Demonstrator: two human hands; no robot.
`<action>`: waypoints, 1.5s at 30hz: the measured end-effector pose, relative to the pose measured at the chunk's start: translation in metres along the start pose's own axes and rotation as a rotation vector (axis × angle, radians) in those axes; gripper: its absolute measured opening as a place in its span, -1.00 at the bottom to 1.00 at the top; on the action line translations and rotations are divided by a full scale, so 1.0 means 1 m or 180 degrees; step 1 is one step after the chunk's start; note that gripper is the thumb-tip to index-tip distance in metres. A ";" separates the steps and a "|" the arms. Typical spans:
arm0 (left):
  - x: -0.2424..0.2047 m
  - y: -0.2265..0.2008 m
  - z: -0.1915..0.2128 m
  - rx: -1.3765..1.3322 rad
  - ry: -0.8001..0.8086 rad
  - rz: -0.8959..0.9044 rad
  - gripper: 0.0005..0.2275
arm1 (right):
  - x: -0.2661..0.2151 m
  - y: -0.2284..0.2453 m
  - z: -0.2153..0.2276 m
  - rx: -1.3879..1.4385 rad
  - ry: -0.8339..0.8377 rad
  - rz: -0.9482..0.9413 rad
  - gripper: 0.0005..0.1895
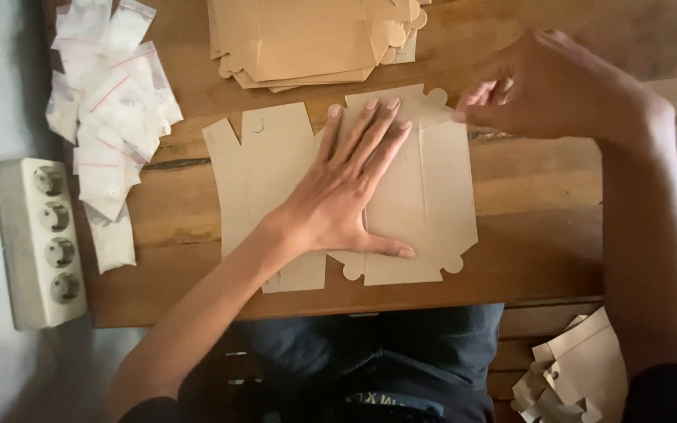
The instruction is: The person folds flat cardboard box blanks along pre-scored lines and presses the creases to form small boxes. They handle several blanks one at a time, folding side flaps and tucking tabs to create finished boxes on a wooden table.
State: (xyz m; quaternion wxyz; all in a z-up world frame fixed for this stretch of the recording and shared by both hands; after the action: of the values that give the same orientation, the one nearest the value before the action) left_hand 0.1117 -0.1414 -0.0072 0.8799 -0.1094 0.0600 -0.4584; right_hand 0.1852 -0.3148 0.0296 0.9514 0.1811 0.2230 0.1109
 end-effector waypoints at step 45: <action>-0.011 0.002 0.007 -0.0156 -0.0719 -0.0173 0.14 | -0.166 0.073 -0.131 0.0586 -0.1958 -0.0626 -0.30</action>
State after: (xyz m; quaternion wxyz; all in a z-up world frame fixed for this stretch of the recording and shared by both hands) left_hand 0.1090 -0.1304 -0.0007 0.8654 -0.1834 -0.0313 -0.4653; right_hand -0.0306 -0.2583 0.0127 0.9599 0.2689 -0.0491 -0.0619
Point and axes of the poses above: each hand's wrist, its own x-axis towards the middle knuckle, its own z-axis out of the back of the hand, y = z × x, the point moved 9 cm from there along x, towards the middle knuckle
